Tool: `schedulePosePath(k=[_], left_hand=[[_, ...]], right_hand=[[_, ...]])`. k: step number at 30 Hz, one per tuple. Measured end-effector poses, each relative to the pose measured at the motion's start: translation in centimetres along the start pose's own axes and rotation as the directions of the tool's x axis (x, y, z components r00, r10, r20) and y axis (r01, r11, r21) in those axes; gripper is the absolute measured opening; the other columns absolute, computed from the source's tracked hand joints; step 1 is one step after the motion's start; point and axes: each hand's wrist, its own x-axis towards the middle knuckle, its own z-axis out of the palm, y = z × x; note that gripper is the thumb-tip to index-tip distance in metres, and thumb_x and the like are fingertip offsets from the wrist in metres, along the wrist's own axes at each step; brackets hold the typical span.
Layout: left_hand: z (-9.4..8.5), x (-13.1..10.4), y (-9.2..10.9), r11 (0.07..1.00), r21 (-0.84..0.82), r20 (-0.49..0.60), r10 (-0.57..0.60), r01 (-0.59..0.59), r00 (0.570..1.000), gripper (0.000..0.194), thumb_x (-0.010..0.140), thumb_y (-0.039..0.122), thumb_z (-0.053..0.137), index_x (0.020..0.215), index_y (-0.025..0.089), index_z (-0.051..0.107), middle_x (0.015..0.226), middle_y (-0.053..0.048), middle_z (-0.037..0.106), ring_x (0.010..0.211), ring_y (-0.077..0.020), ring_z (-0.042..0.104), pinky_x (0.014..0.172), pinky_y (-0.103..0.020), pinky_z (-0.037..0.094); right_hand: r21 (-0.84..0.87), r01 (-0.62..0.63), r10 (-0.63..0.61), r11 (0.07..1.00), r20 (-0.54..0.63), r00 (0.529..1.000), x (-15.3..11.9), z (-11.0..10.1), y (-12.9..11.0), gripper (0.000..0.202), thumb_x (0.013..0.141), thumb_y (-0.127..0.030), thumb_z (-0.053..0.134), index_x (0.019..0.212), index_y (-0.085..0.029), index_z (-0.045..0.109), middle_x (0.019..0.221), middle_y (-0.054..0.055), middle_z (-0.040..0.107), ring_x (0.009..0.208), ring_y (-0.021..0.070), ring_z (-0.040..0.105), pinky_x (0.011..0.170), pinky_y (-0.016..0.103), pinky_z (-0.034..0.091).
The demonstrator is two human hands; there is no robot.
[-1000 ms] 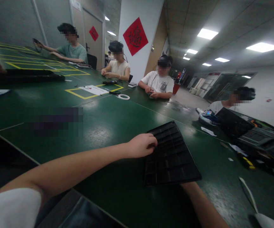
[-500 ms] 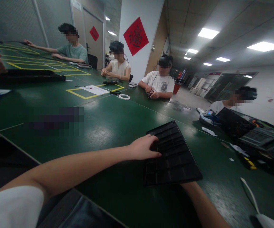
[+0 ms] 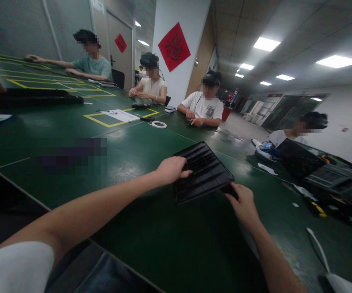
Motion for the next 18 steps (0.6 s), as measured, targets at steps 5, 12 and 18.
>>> schedulePosePath(k=[5,12,18], left_hand=[[-2.7,1.2,-6.8,0.892,0.291,-0.029,-0.353,0.345,0.935,0.044,0.076,0.051,0.043,0.087,0.012,0.059,0.095,-0.015,0.061,0.089,-0.0261,0.056,0.069,-0.029,0.04],[-2.8,1.2,-10.2,0.837,0.356,-0.007,-0.441,0.414,0.897,0.044,0.072,0.051,0.049,0.08,0.009,0.063,0.093,-0.019,0.062,0.092,-0.0298,0.055,0.069,-0.029,0.04],[-1.1,1.1,-7.2,0.921,0.196,-0.014,-0.34,0.336,0.94,0.041,0.073,0.048,0.049,0.084,0.01,0.06,0.092,-0.018,0.061,0.088,-0.0282,0.056,0.07,-0.031,0.041]], right_hand=[[-0.274,-0.381,0.404,0.883,0.031,0.914,0.3,-1.7,4.6,0.051,0.076,-0.04,0.04,0.116,-0.011,0.049,0.106,0.017,0.051,0.099,0.0331,0.044,0.084,0.049,0.032],[-0.316,-0.595,0.652,0.739,0.112,0.75,0.0,-1.8,5.5,0.058,0.076,-0.049,0.033,0.124,-0.016,0.038,0.133,0.015,0.031,0.119,0.041,0.021,0.081,0.068,0.021],[-0.128,-0.326,0.341,0.937,0.123,0.932,0.3,0.1,4.1,0.054,0.075,-0.037,0.042,0.118,-0.003,0.046,0.113,0.017,0.049,0.108,0.0305,0.042,0.096,0.045,0.029]])
